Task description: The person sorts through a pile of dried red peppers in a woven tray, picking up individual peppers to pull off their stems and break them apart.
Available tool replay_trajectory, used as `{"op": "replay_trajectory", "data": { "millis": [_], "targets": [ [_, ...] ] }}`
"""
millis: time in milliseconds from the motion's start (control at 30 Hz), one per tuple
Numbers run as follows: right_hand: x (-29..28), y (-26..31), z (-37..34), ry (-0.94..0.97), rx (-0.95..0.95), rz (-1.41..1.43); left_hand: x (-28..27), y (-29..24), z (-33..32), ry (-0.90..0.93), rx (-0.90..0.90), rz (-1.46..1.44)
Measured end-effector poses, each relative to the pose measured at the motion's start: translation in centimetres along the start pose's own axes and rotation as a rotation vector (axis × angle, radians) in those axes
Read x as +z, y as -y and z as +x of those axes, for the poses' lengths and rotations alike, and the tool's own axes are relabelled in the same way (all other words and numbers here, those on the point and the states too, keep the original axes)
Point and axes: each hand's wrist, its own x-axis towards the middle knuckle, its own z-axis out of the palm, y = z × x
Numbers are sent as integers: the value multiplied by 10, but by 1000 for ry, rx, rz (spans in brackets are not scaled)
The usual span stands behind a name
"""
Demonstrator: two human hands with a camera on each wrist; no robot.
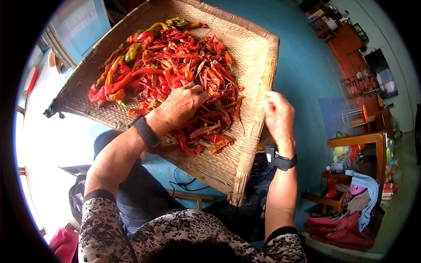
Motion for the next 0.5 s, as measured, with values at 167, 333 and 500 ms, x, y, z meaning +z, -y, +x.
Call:
{"op": "replay_trajectory", "data": {
  "millis": [167, 333, 500],
  "targets": [
    [37, 58, 6, 417, 132, 372, -7, -3, 6, -278, -39, -462],
    [60, 72, 17, 444, 57, 417, -16, -6, 7, -292, -122, -642],
    [67, 69, 18, 377, 87, 475, -19, -11, 8, -277, -121, -741]
  ]
}}
